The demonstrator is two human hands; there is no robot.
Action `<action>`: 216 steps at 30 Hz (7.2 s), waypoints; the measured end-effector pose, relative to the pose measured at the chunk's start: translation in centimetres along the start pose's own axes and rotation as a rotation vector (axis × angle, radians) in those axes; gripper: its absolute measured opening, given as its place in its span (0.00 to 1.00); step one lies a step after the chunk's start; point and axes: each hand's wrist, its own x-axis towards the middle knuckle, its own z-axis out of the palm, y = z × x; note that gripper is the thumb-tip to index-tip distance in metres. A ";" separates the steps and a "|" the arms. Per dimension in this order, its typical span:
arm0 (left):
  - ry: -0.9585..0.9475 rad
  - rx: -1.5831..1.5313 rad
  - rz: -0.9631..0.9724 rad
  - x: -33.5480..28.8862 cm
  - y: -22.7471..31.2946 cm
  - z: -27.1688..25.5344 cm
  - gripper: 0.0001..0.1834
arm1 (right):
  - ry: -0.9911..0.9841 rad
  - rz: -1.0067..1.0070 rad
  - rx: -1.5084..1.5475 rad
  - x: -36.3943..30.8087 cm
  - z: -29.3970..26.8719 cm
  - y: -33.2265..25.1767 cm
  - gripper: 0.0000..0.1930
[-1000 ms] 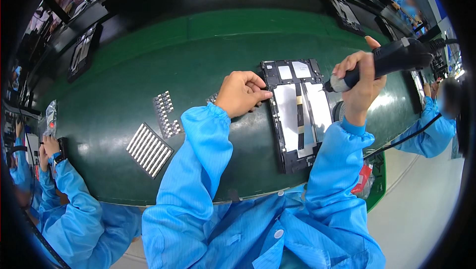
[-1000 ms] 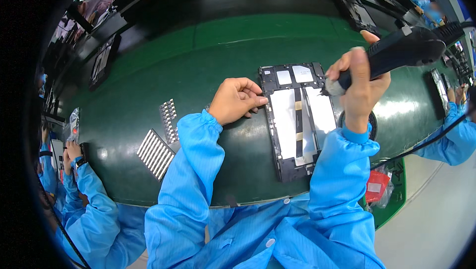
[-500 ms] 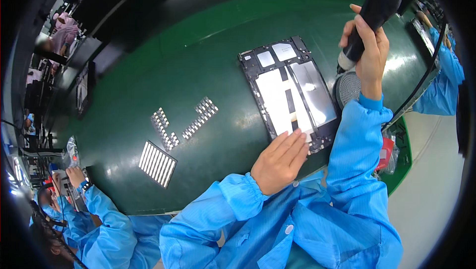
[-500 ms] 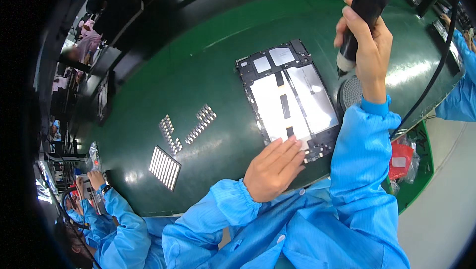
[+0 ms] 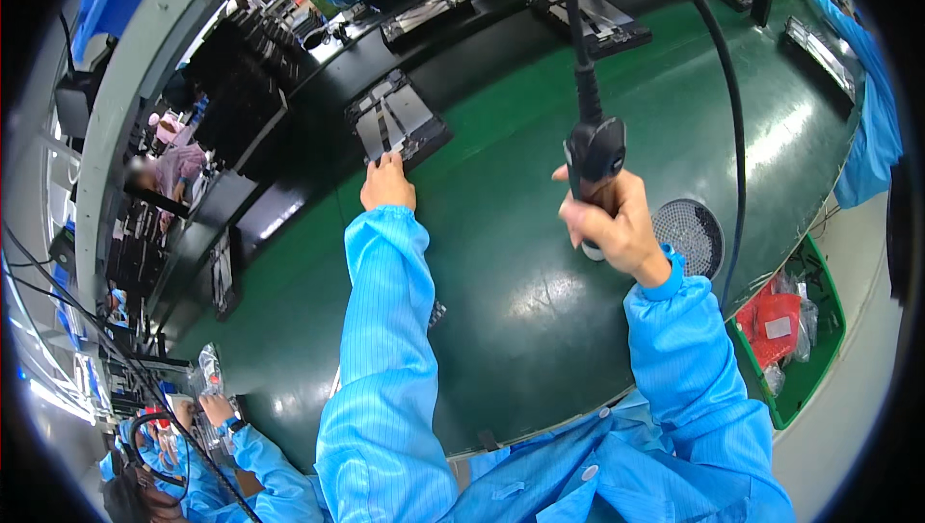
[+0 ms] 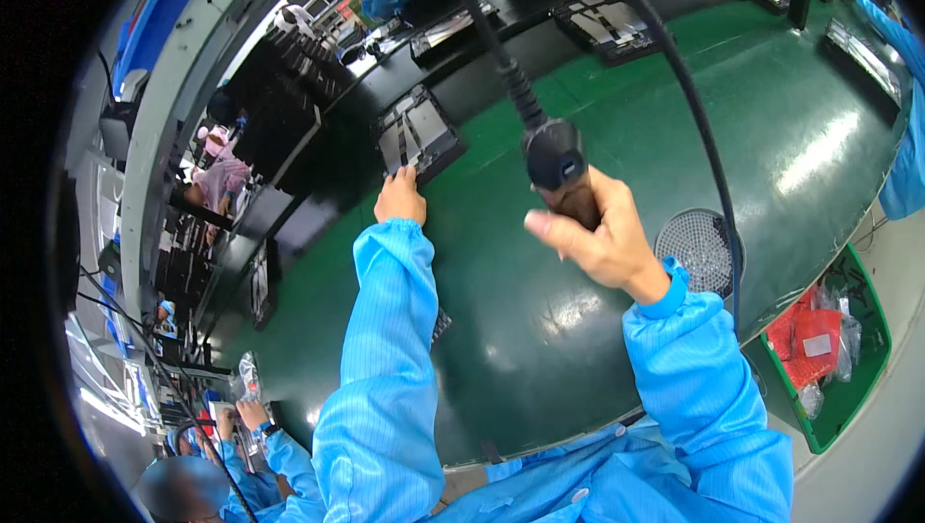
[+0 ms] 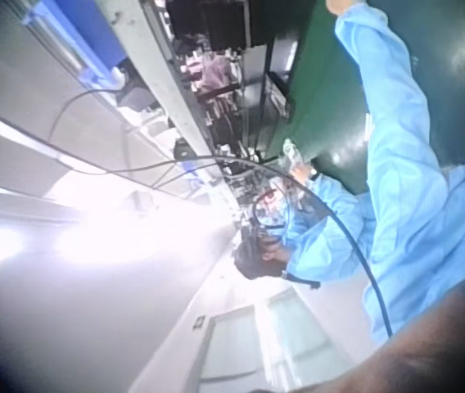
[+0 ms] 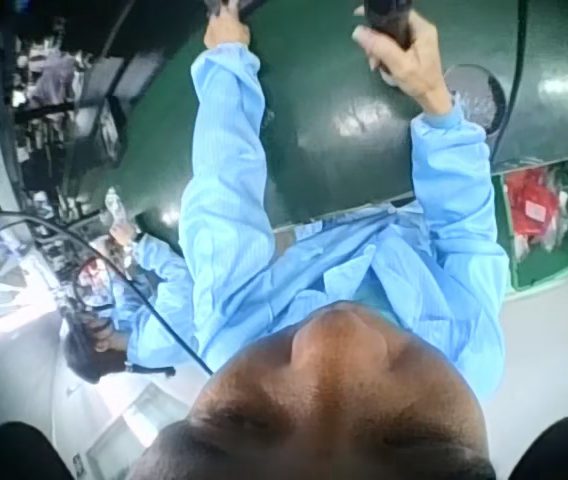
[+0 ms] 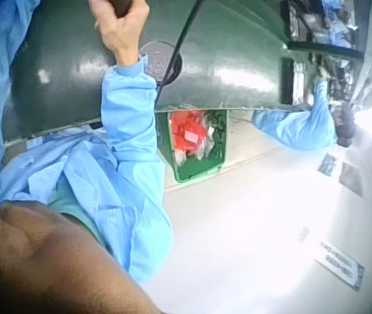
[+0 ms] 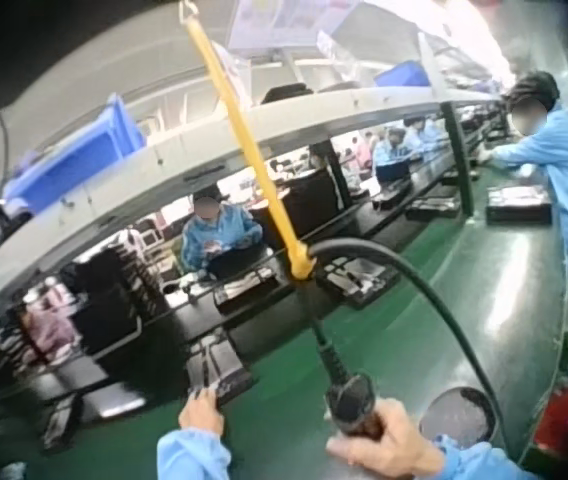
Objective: Manually assembling and fastening components of a tablet or small screen device using an electric screwdriver and individual screw strips.
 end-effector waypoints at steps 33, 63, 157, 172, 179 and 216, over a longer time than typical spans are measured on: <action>0.123 -1.124 0.137 -19.8 13.7 -8.2 0.03 | 0.125 -0.208 0.393 -1.1 2.7 -0.8 0.15; -0.443 -0.987 -0.459 -18.4 -2.7 -8.7 0.08 | 0.101 -0.200 -0.041 -1.2 1.9 1.1 0.15; 0.002 -0.719 0.557 -28.9 12.0 -9.5 0.22 | 0.300 -0.245 -0.376 0.0 -3.0 -1.8 0.16; -0.023 -0.770 0.507 -29.1 13.4 -9.9 0.25 | 0.290 -0.337 -0.175 -0.5 -4.3 -3.1 0.15; 0.113 -1.040 0.573 -27.2 11.7 -10.9 0.15 | 0.270 -0.292 -0.219 -0.4 -4.6 -2.4 0.14; -0.271 -1.514 -0.498 -21.3 6.1 -8.1 0.09 | 0.126 -0.379 -0.100 -2.1 2.9 -4.2 0.18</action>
